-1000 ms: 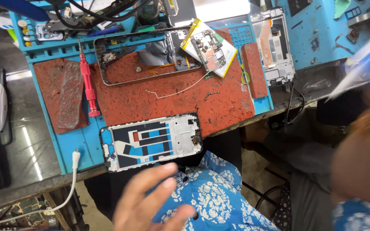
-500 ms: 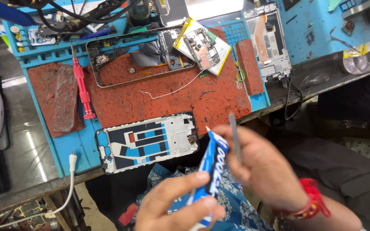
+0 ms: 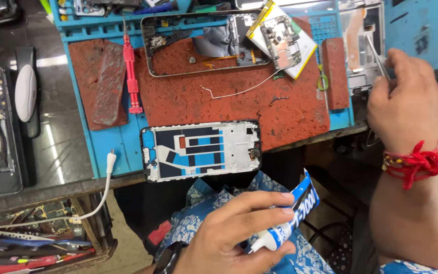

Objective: The person applies glue from a tube to the frame of a mobile phone, then positions a screen and uses tweezers, a screwdriver, and a plastic tool to manage internal components and screws.

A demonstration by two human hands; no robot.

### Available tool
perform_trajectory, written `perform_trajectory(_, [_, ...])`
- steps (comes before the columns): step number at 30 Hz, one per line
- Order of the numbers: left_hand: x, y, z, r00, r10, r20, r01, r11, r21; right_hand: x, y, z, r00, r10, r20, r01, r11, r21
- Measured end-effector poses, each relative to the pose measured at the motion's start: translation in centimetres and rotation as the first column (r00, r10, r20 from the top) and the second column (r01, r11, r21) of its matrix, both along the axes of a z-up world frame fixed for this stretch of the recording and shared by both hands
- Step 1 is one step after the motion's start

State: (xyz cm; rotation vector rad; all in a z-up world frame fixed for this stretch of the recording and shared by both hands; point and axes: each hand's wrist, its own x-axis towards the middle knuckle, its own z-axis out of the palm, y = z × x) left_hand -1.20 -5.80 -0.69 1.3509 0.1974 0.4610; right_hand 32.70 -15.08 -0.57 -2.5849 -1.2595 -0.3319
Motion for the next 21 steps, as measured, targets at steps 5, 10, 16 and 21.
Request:
perform_trajectory(5, [-0.1, 0.3, -0.8, 0.999, 0.013, 0.038, -0.012, 0.999, -0.037, -1.5, -0.8, 0.6, 0.997, 0.055, 0.051, -0.06, 0.993, 0.098])
perform_trajectory(10, [0.2, 0.6, -0.7, 0.994, 0.076, 0.078, -0.071, 0.995, -0.068, -8.5, -4.8, 0.6, 0.692, 0.404, -0.598, 0.104, 0.764, 0.637])
perform_trajectory(16, [1.0, 1.0, -0.2, 0.996, 0.052, 0.076, -0.054, 0.998, 0.035, -15.3, -5.5, 0.7, -0.146, 0.454, -0.879, 0.413, 0.835, 0.363])
perform_trajectory(21, [1.1, 1.0, 0.5, 0.995, 0.051, 0.081, -0.052, 0.999, 0.014, -14.5, -6.3, 0.0, -0.451, 0.53, -0.718, 0.364, 0.844, 0.394])
